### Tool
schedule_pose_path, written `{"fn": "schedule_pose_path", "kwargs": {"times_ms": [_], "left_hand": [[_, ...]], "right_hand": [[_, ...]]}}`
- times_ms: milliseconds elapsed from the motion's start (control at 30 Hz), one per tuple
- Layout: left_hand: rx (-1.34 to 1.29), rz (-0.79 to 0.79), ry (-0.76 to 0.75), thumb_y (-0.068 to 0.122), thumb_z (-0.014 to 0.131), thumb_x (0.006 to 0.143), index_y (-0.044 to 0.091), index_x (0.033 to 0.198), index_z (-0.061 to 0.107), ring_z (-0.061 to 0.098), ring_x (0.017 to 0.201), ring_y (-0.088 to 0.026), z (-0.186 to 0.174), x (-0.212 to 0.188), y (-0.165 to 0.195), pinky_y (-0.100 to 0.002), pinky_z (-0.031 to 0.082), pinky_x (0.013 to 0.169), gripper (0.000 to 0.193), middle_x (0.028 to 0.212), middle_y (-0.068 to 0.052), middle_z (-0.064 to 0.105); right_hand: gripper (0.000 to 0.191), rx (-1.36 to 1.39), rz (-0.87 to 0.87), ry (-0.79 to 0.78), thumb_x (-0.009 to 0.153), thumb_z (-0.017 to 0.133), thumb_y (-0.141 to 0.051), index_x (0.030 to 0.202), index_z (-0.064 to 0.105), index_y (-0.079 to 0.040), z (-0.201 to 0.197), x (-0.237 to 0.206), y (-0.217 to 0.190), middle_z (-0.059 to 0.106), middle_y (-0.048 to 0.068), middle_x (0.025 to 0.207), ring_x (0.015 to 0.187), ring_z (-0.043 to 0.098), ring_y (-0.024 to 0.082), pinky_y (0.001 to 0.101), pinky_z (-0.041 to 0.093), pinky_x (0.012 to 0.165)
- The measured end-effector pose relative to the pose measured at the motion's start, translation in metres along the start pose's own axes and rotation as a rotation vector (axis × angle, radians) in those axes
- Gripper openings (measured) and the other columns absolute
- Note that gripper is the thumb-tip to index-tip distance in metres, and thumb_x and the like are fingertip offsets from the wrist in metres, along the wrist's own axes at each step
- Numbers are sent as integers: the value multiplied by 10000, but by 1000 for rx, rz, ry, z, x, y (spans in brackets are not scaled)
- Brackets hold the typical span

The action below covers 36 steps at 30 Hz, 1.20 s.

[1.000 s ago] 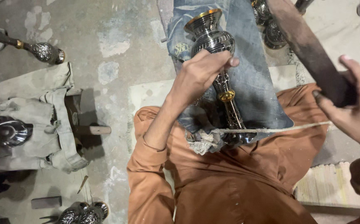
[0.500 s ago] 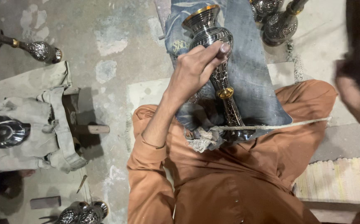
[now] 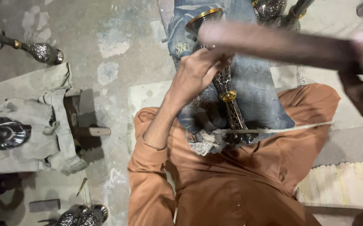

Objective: The person sits on the floor and repeatedly hammers a decorative metal vase with a wooden mallet. They rotate the vase to work on different sections of the surface.

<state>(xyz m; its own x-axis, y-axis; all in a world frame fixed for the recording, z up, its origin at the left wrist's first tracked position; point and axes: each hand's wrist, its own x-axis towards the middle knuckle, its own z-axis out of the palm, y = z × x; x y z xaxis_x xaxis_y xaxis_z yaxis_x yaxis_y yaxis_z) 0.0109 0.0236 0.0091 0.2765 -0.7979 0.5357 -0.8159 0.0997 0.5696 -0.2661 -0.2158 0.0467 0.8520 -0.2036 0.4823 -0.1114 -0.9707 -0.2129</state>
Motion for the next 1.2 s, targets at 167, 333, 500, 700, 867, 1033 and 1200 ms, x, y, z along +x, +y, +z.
{"fn": "schedule_pose_path", "kwargs": {"times_ms": [167, 333, 500, 700, 867, 1033, 1200], "left_hand": [[90, -44, -5, 136, 733, 967, 59, 1292, 678, 667, 747, -246, 1, -1, -1, -396, 568, 701, 338, 892, -111, 738], [64, 16, -2, 128, 709, 1016, 120, 1238, 687, 708, 820, -180, 2, -5, -4, -369, 605, 762, 223, 944, -56, 756], [64, 0, -45, 86, 659, 1016, 123, 1180, 691, 683, 749, -159, 7, -7, -9, -355, 609, 712, 172, 887, -37, 756], [56, -63, -29, 112, 676, 1014, 91, 1255, 703, 673, 710, -185, 5, -9, -12, -384, 583, 650, 244, 840, -87, 728], [13, 23, -51, 112, 650, 1103, 197, 1194, 710, 742, 810, -122, 3, -2, -9, -308, 638, 809, 138, 1000, -31, 776], [62, 34, -39, 100, 709, 976, 56, 1233, 689, 667, 786, -254, -6, -2, 1, -392, 573, 731, 262, 939, -103, 748], [61, 85, -28, 83, 691, 1015, 120, 1160, 701, 708, 858, -224, -8, 0, 1, -377, 599, 807, 150, 974, -80, 745]], "right_hand": [[296, -30, -32, 11, 995, 721, 65, 1255, 579, 82, 6, 5, 11, 646, 213, 925, 817, 657, 291, 380, 550, 711], [250, 112, 14, 59, 1023, 725, 83, 1222, 578, 125, 7, -1, 3, 639, 231, 941, 847, 660, 312, 398, 555, 741], [324, -8, 9, -38, 862, 740, 91, 1175, 656, 95, 6, 0, -3, 648, 190, 904, 755, 663, 282, 332, 538, 645], [309, 10, 19, 17, 870, 767, 90, 1162, 666, 95, 8, 7, 10, 650, 209, 917, 765, 661, 309, 358, 535, 659], [265, -82, -87, -7, 917, 766, 53, 1163, 672, 83, 14, -5, 10, 656, 207, 939, 800, 655, 314, 370, 535, 701], [226, -5, 42, 65, 963, 766, 16, 1164, 679, 71, 24, -14, 20, 661, 204, 961, 835, 648, 318, 383, 535, 742], [186, 37, -10, -72, 983, 728, 46, 1154, 661, 71, 36, -27, 41, 635, 182, 977, 869, 661, 292, 352, 531, 744]]}}
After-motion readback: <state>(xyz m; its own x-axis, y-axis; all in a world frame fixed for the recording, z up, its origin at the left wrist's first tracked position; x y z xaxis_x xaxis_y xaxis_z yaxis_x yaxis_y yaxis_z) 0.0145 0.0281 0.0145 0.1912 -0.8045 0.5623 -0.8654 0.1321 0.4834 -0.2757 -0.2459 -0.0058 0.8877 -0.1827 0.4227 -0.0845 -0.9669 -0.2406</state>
